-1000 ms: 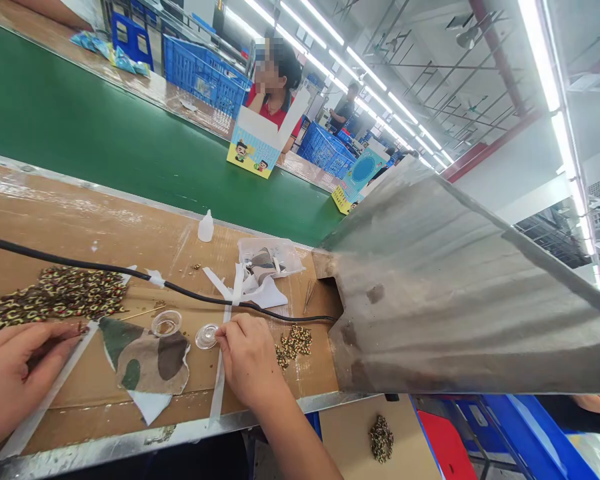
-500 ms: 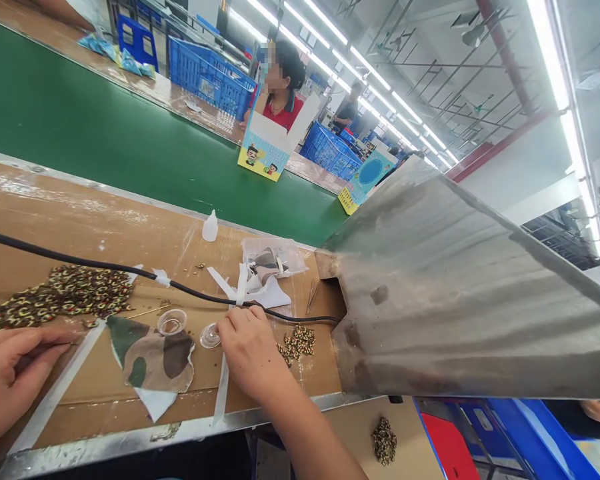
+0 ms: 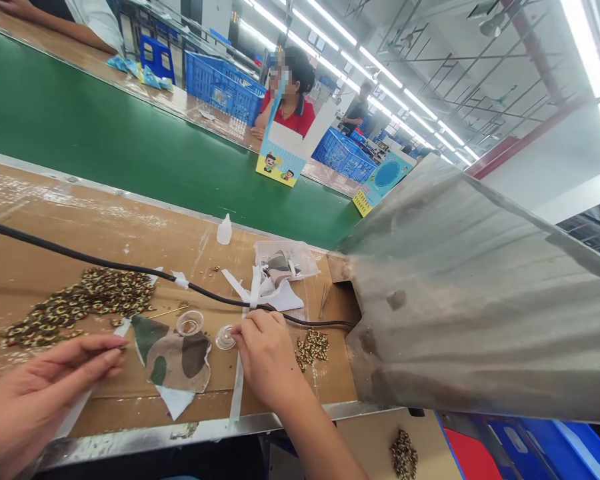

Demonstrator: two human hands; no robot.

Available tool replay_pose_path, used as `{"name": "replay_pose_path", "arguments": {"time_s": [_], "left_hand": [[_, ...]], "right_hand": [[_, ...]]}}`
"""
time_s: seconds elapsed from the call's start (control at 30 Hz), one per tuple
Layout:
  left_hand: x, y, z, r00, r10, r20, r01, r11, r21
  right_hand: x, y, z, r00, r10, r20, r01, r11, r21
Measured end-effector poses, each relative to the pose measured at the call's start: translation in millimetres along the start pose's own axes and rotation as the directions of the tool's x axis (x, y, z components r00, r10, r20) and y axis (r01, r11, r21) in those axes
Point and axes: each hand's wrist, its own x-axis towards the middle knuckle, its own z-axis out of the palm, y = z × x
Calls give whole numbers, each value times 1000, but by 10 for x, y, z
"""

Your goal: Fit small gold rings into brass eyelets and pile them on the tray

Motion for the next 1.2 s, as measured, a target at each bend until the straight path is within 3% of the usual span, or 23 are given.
{"name": "replay_pose_path", "arguments": {"time_s": [0.07, 0.2, 0.43, 0.7, 1.2], "left_hand": [[-147, 82, 173, 969, -222, 107, 237, 959, -156], [-280, 48, 377, 920, -318, 230, 372, 893, -253], [-312, -116, 495, 890, -331, 314, 411, 880, -237], [-269, -208, 446, 847, -290, 446, 410, 890, -200], [-300, -147, 452, 824, -281, 492, 396, 907, -145]], "right_hand": [[-44, -48, -7, 998, 66, -23, -63, 992, 110], [-148, -168, 27, 979, 202, 0, -192, 932, 307], [-249, -337, 167, 965, 252, 76, -257, 837, 484], [-239, -395, 283, 956, 257, 142, -292, 767, 571], [-249, -406, 332, 957, 231, 178, -291, 801, 524]]}}
